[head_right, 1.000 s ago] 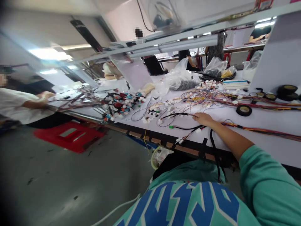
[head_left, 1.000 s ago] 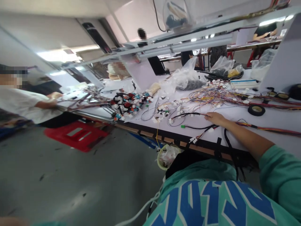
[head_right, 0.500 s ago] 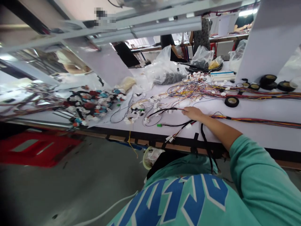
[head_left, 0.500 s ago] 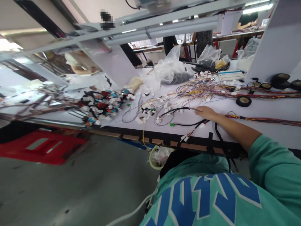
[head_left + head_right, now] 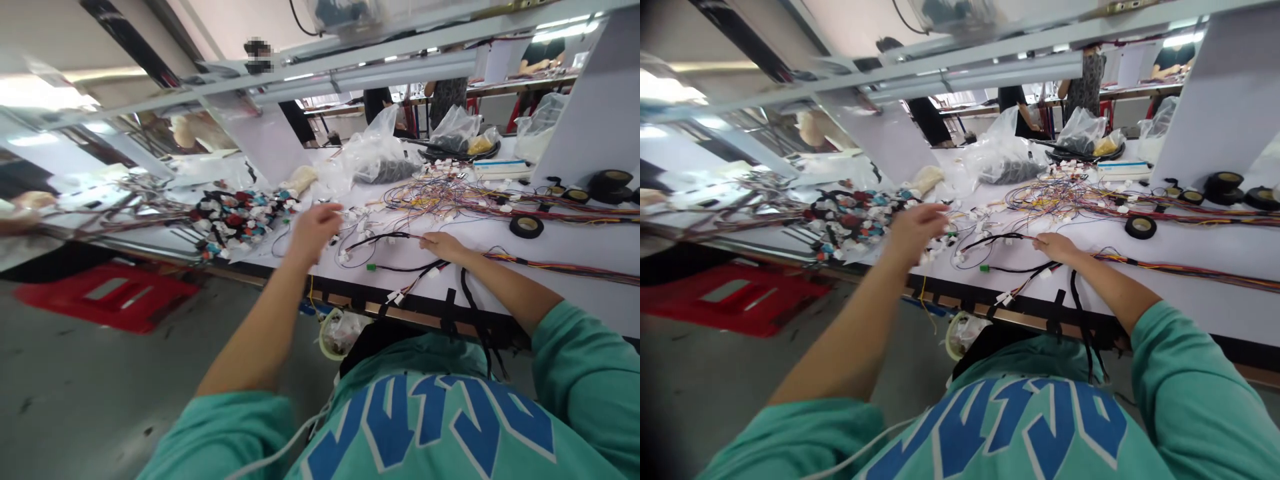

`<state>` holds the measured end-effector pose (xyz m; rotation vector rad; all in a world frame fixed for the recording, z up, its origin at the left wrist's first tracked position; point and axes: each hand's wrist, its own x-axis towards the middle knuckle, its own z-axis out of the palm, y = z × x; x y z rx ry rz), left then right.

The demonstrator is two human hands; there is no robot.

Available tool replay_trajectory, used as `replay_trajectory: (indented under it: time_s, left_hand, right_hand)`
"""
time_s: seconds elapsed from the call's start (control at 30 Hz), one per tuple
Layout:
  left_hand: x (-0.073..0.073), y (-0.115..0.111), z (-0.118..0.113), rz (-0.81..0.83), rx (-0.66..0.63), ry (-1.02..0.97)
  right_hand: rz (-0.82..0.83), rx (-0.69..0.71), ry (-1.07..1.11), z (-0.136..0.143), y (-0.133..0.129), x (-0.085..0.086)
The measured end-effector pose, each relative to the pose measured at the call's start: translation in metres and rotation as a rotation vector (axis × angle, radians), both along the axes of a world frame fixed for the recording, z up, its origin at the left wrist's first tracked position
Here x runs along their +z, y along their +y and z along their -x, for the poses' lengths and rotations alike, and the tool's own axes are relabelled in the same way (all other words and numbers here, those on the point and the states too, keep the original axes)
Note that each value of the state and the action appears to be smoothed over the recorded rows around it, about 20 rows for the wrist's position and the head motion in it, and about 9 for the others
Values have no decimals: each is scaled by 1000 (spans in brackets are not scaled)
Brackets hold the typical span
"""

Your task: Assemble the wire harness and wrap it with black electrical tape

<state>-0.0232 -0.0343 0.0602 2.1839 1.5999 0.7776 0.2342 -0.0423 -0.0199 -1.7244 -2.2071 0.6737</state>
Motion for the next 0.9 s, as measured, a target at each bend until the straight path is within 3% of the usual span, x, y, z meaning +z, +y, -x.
replay_trajectory:
  time_s: [0.2,0.3,0.4,0.53,0.6,0.7,0.73,0.8,0.9]
  left_hand:
    - [-38,30,-80,62,-467,483]
    - [-40,36,-92,125,-502,577]
    - [-33,40,-89,130,-506,592]
    - [-22,46,-86,104,-507,632]
    - [-18,46,-87,105,-500,677]
    - [-17,42,-86,174,-495,755]
    - [-17,41,-86,197,-503,773]
    - [-18,40,-85,233,-537,770]
    - [-21,42,-82,269,-599,665]
  right_hand:
    - [-12,23,-9,-1,-2,2]
    - [-5,23,-9,2,-4,2]
    - [18,56,21,5,-5,8]
    - [10,159,78,-17,-2,37]
    - [-93,20,39,-47,-3,55]
    - [-156,-419,-247,-102,-17,70]
    - [-96,-515,-374,-117,-24,69]
    - [10,-589,-562,-139,-38,59]
    - [-32,-546,-616,-146,-52,36]
